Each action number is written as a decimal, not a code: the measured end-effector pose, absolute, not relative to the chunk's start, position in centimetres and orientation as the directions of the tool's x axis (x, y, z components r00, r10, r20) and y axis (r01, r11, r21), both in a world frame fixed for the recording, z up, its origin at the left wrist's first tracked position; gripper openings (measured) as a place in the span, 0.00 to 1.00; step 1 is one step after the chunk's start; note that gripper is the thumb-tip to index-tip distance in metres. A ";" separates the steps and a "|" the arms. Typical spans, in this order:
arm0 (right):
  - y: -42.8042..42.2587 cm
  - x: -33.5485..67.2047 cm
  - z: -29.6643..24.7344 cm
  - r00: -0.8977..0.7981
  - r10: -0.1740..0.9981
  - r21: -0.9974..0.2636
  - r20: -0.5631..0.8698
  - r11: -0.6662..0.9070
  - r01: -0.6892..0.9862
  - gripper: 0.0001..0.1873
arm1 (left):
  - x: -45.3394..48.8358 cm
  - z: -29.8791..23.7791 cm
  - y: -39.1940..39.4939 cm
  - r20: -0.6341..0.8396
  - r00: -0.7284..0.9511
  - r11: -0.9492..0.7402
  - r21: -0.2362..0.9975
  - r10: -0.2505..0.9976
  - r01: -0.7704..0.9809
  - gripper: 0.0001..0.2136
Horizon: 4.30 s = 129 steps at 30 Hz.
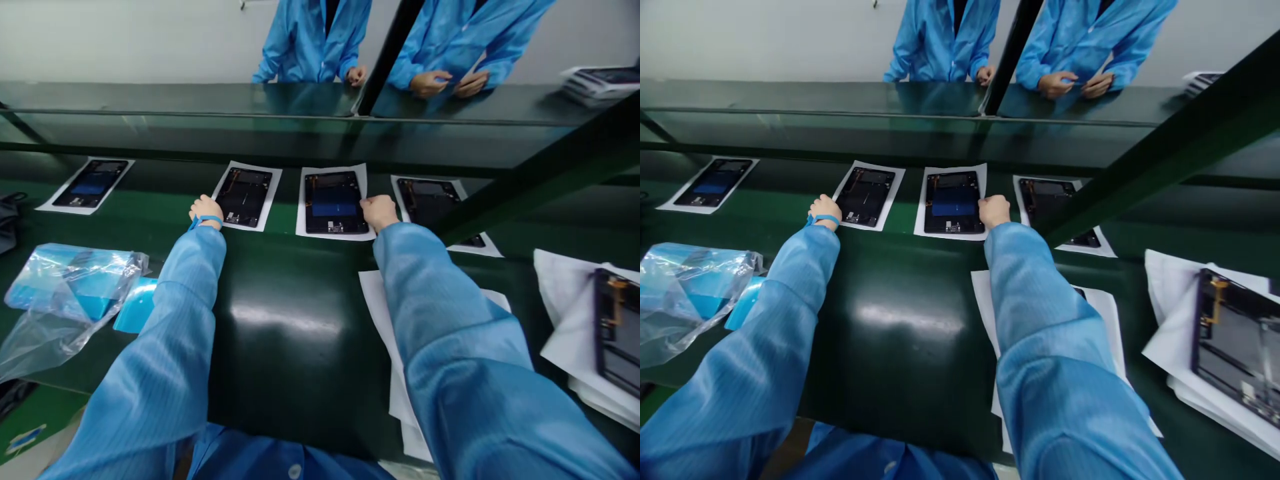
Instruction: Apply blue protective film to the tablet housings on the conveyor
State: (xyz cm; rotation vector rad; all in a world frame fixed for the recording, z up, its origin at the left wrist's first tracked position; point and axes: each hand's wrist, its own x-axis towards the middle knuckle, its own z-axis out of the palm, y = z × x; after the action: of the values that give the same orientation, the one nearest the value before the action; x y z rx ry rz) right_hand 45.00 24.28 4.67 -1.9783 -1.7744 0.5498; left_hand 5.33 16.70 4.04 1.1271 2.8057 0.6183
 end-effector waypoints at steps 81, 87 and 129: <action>-13.0 25.2 6.1 -0.529 0.848 -0.994 0.018 -0.042 -0.102 0.16 | 7.9 15.8 -19.8 -0.088 -0.180 0.190 0.693 0.980 0.696 0.13; -14.5 31.4 6.7 -0.072 0.997 -0.994 0.017 0.009 -0.109 0.10 | 3.2 16.7 -19.6 0.339 -0.371 0.171 0.496 0.865 0.851 0.13; -10.3 38.0 9.7 -0.443 0.853 -0.756 0.276 0.477 0.448 0.03 | 11.3 11.4 -11.2 0.291 0.433 -0.516 0.595 0.853 0.617 0.06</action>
State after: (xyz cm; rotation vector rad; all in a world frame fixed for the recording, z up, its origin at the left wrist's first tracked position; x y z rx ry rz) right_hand 37.96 -10.27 9.75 -1.0721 -2.0710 0.7971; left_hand 11.33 -11.24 11.41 2.2899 1.2477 0.8054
